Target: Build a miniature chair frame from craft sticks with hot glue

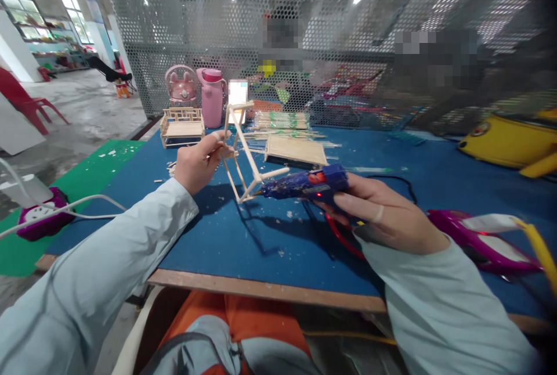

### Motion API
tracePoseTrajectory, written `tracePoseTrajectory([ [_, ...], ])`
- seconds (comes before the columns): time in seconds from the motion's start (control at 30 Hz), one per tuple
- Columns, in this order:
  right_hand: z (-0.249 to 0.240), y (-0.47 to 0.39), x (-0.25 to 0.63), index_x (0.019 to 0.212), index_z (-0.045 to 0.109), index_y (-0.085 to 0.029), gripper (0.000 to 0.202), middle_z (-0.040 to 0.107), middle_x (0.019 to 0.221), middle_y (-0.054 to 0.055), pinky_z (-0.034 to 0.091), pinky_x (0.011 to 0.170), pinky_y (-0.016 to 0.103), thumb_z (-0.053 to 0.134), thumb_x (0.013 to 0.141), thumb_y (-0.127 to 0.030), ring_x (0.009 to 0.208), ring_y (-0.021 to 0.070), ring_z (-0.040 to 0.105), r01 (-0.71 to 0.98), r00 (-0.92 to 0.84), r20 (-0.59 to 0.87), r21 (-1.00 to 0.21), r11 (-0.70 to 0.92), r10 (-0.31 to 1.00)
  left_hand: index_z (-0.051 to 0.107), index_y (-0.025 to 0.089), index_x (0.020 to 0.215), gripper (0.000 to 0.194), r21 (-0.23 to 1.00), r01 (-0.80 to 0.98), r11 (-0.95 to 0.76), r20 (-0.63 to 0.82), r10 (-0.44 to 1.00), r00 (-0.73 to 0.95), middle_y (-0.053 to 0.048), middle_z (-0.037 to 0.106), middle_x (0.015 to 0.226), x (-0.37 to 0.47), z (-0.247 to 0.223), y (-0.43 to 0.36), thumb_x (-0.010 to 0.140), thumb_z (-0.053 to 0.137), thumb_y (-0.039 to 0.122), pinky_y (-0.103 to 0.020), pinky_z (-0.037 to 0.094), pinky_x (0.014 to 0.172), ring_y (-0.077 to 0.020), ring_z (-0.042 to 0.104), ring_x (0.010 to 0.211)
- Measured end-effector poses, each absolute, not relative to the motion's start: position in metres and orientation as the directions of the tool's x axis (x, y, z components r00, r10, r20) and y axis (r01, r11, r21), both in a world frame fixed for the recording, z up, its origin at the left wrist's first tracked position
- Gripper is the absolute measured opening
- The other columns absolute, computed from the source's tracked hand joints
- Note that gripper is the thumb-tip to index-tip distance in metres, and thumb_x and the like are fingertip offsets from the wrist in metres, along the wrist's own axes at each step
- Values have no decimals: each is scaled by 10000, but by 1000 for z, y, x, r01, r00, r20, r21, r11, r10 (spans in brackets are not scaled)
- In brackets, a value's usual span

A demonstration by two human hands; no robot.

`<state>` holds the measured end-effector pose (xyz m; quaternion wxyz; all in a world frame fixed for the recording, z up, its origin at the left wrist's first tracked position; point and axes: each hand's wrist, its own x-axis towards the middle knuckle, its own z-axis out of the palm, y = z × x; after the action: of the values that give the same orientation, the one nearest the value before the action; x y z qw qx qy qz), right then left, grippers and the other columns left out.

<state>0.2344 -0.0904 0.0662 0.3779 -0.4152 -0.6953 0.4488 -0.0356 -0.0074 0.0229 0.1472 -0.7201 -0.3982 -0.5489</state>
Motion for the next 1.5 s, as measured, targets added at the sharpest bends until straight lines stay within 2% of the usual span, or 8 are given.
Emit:
tracePoseTrajectory([
  [0.33,71,-84,240,883,583,-177,283,639,762,29,345,472,257,593,689,-384,486,99,420,259,-335,214,-916,308,918,606,180,1025,255,278,722,-634,854,507,116,-21,716,786,-35,24,-8,789,548,256,-197,478,632,-131,671,734],
  [0.6,82,-70,245,1004,504,-179,258,619,860,50,412,581,295,417,781,-277,540,124,470,437,-183,408,-781,446,894,628,165,862,241,495,722,-484,435,857,277,-24,664,620,-35,28,-7,797,484,347,-217,419,554,-141,613,574],
  [0.7,80,-41,254,1121,452,-188,371,617,947,44,441,640,315,418,754,-232,599,142,517,644,-144,423,-646,409,894,587,162,668,254,499,744,-445,302,894,331,-15,632,549,-35,30,-8,786,464,350,-215,394,524,-130,582,518],
  [0.8,65,-11,261,1200,445,-178,424,570,1148,94,420,808,373,428,785,-265,953,240,553,883,-224,448,-283,375,865,564,163,597,260,523,766,-373,198,928,317,-9,600,483,-35,31,-9,761,467,340,-221,385,504,-131,562,476],
  [0.97,38,13,266,1184,470,-134,383,537,1212,154,421,793,394,354,841,-259,1046,298,527,982,-190,436,67,179,880,558,158,551,236,622,758,-198,-35,960,279,-14,574,441,-36,33,-11,712,495,318,-220,375,438,-138,549,431],
  [1.1,40,18,266,1133,470,-138,341,572,1122,158,424,748,387,349,846,-277,949,295,567,998,-61,510,33,51,858,558,156,532,245,696,710,-107,-153,944,293,-10,567,435,-40,36,-11,691,534,341,-218,391,421,-132,538,413],
  [1.33,38,46,263,1174,420,-76,455,531,1126,203,410,826,375,430,794,-326,1034,295,515,987,-29,454,-127,97,891,537,155,507,313,756,652,-50,-211,925,316,-15,578,458,-36,30,-12,676,580,415,-215,421,437,-118,539,418],
  [1.5,35,53,259,1276,352,-103,598,479,1240,194,398,856,413,489,718,-265,1096,321,478,995,-48,385,-66,80,922,518,163,515,482,761,649,-24,-179,953,246,-43,602,480,-35,29,-12,698,481,607,-229,420,417,-138,560,423],
])
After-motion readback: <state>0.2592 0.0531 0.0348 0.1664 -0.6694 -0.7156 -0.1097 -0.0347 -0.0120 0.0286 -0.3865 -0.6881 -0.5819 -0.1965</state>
